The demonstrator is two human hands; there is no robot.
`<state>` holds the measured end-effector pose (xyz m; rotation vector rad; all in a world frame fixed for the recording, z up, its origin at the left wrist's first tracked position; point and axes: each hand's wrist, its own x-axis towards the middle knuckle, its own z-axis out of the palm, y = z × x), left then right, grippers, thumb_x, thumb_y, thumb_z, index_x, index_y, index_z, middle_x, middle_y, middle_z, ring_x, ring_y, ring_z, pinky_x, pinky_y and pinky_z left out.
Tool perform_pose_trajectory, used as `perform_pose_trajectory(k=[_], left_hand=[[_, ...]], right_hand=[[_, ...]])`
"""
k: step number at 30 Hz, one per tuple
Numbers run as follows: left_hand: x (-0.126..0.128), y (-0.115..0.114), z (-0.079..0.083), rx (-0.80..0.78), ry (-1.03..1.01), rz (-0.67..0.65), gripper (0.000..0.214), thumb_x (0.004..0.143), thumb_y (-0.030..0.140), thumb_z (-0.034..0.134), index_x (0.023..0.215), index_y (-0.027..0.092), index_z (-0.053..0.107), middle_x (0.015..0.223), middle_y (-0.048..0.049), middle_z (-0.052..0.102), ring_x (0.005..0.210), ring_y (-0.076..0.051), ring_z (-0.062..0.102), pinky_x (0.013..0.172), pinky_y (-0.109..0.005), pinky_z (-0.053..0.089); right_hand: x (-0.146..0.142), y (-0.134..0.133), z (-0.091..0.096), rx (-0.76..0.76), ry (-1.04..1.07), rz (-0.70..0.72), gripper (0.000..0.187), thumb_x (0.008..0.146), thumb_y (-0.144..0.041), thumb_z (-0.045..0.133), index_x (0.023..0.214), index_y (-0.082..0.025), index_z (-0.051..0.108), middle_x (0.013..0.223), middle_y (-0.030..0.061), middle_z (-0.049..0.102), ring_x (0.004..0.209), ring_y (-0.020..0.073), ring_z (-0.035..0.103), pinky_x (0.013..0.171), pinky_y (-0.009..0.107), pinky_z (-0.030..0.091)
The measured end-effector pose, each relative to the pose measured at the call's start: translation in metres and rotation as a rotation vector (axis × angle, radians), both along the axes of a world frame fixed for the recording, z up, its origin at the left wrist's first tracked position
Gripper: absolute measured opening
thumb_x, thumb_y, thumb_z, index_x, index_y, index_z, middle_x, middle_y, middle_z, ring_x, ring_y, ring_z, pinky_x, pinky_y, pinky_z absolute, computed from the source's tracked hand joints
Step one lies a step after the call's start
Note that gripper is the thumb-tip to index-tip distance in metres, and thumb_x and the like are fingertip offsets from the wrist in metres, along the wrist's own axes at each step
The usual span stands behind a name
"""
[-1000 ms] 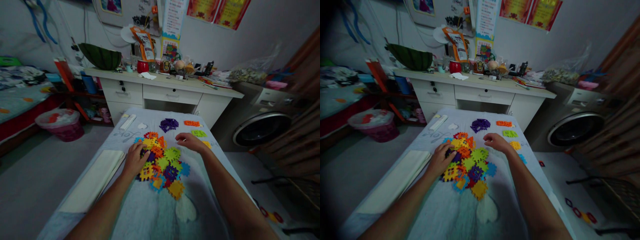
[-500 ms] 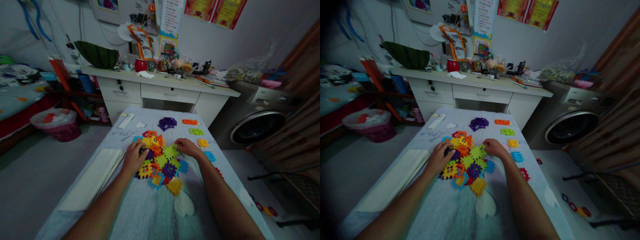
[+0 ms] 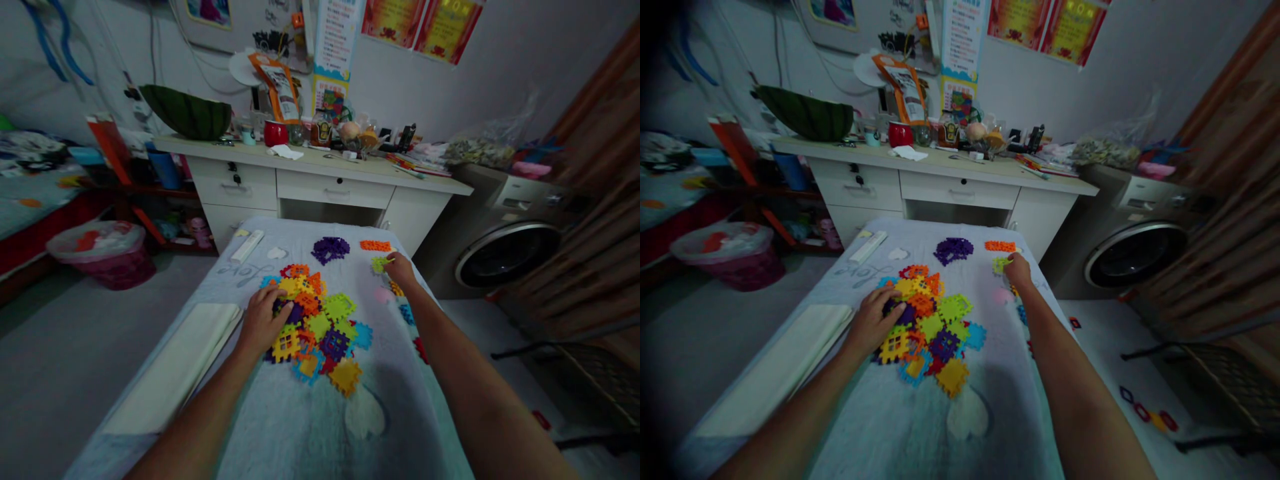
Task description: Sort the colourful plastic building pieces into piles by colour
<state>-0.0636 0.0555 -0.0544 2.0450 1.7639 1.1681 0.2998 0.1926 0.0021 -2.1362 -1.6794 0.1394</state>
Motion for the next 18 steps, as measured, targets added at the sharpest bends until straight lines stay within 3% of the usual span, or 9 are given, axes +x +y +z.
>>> perform_pose_trajectory(k=[6, 12, 14, 18], left_hand=[[0.0, -0.001, 0.002, -0.012, 0.005, 0.005, 0.033, 0.085, 0.046, 0.052, 0.103, 0.02, 0.063, 0.12, -0.0112, 0.06, 0.12, -0.029, 0.053, 0.106, -0.047, 0.04], [0.0, -0.001, 0.002, -0.01, 0.011, 0.0, 0.033, 0.086, 0.046, 0.051, 0.104, 0.021, 0.063, 0.12, -0.0109, 0.06, 0.12, -0.028, 0.053, 0.106, -0.046, 0.039], [0.001, -0.001, 0.002, -0.01, 0.01, -0.001, 0.033, 0.086, 0.046, 0.051, 0.103, 0.021, 0.063, 0.119, -0.0109, 0.06, 0.12, -0.028, 0.053, 0.105, -0.046, 0.04], [0.001, -0.002, 0.003, -0.021, 0.001, 0.012, 0.031, 0.086, 0.045, 0.051, 0.102, 0.021, 0.063, 0.118, -0.0101, 0.06, 0.118, -0.027, 0.054, 0.106, -0.046, 0.04]], right_hand=[[0.004, 0.012, -0.011, 0.017, -0.066, -0.059, 0.023, 0.073, -0.012, 0.062, 0.095, -0.016, 0.066, 0.091, 0.0088, 0.07, 0.087, 0.0188, 0.062, 0.071, 0.023, 0.043], [-0.006, -0.004, -0.006, 0.148, -0.042, -0.003, 0.026, 0.081, -0.023, 0.06, 0.104, -0.013, 0.065, 0.109, 0.0136, 0.065, 0.098, 0.0209, 0.061, 0.085, 0.028, 0.045], [-0.016, -0.018, -0.002, 0.135, 0.027, 0.099, 0.022, 0.082, -0.022, 0.058, 0.102, -0.015, 0.065, 0.105, 0.0108, 0.066, 0.095, 0.0192, 0.061, 0.085, 0.029, 0.045], [-0.044, -0.056, -0.001, -0.126, 0.235, 0.549, 0.023, 0.081, -0.025, 0.062, 0.102, -0.017, 0.065, 0.098, 0.0055, 0.067, 0.085, 0.0159, 0.062, 0.079, 0.028, 0.048]])
